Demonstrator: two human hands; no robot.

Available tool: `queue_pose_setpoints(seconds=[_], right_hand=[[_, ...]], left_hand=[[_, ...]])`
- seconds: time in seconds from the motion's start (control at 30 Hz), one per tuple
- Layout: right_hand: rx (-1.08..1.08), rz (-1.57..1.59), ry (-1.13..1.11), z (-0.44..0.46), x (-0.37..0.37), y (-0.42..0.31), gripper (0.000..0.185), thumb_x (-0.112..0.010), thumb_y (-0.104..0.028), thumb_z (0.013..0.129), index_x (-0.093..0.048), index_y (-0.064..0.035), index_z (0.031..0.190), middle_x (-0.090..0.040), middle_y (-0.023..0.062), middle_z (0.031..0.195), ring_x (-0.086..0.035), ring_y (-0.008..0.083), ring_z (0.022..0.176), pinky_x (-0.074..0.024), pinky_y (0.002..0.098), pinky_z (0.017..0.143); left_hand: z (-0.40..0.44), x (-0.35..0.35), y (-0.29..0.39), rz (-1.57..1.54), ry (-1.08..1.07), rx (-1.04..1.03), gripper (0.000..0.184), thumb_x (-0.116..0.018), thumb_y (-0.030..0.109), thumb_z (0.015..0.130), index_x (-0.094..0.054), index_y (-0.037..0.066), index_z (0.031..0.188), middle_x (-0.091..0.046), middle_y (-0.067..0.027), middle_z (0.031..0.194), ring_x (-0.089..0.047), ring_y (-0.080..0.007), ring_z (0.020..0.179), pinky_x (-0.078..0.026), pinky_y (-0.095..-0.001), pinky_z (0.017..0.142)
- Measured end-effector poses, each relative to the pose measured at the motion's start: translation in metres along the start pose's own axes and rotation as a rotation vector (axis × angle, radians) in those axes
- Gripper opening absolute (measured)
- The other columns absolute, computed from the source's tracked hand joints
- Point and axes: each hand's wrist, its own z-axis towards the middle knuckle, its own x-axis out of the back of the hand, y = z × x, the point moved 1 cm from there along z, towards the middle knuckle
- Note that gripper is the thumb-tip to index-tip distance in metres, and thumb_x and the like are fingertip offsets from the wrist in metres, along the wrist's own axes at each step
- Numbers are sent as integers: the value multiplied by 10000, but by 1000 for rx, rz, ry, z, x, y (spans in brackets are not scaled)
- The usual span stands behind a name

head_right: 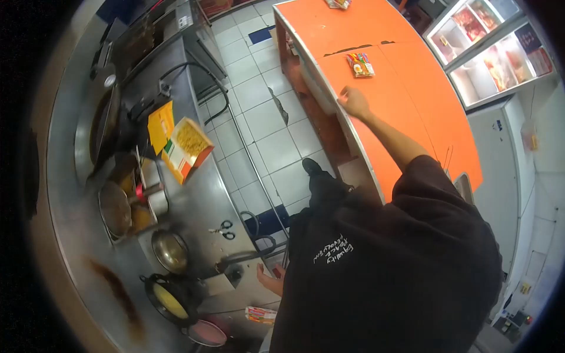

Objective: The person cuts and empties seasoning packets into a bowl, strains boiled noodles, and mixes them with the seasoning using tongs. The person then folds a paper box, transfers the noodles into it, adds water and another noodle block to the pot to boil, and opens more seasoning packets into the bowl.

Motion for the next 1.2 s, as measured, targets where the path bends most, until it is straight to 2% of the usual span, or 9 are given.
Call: queue_pose_setpoints(seconds=[0.2,0.3,0.43,0.5,0.67,0.73,0.83,0.97,1.2], right_hand=[[-224,-573,113,138,14,106,478,-775,-489,910,-707,-66,1121,-748,200,908,-762,397,900,-594,556,741],[-549,-35,-22,173,-15,161,985,-643,-843,844,-518,-128,1509,-601,350,1427,-598,498,1333,-520,605,1043],[-400,-459,-82,172,-16,131,846,-771,-615,860,-472,-99,1459,-709,280,1161,-724,384,1137,-584,511,927],[-316,236,-120,172,-41,143,712,-784,-460,921,-449,-98,1435,-713,148,995,-749,287,898,-601,400,773],[-59,798,-1178,75,8,-95,404,-747,-236,959,-589,-93,1302,-649,63,1010,-678,150,847,-572,331,651],[39,682,-1594,40,18,-168,391,-796,-262,920,-656,-66,1228,-654,26,1114,-625,136,1057,-516,303,925],[69,729,-1686,5,8,-223,382,-786,-242,984,-615,-68,1277,-647,70,1136,-616,138,1121,-508,304,956],[-380,1157,-1421,-15,2,-277,484,-769,-330,1018,-563,-68,1369,-664,88,1168,-686,158,1011,-556,309,843],[631,895,-1027,-123,-3,-428,447,-801,-158,971,-651,-58,1380,-633,135,1239,-678,254,1147,-567,384,949]], left_hand=[[45,-24,83,26,-156,41,546,-747,137,921,-581,-11,1419,-664,-221,1312,-600,-431,1255,-435,-525,1115],[79,-29,134,94,-221,-13,526,-748,129,930,-594,24,1422,-675,-198,1301,-625,-415,1231,-464,-505,1077],[120,-36,204,29,-197,39,526,-754,123,929,-597,41,1425,-678,-192,1301,-636,-402,1224,-477,-490,1059],[136,-49,224,6,-225,-34,550,-771,132,924,-595,50,1439,-680,-187,1308,-633,-393,1240,-474,-483,1071],[194,-78,319,-26,-182,-358,645,-835,161,855,-603,74,1450,-671,-147,1359,-632,-385,1267,-465,-481,1099],[208,-76,346,66,-276,-612,684,-862,191,815,-614,101,1446,-674,-121,1320,-667,-367,1187,-522,-463,1020],[201,-69,326,5,-553,-303,648,-891,174,771,-655,67,1365,-696,-143,1259,-712,-353,1082,-576,-406,904],[187,-36,287,-207,-61,38,495,-909,222,803,-704,0,1194,-716,-170,1139,-728,-364,969,-576,-409,845],[151,-3,219,-403,371,159,716,-788,143,939,-386,-35,1505,-681,-316,1215,-711,-474,1114,-568,-490,918]])
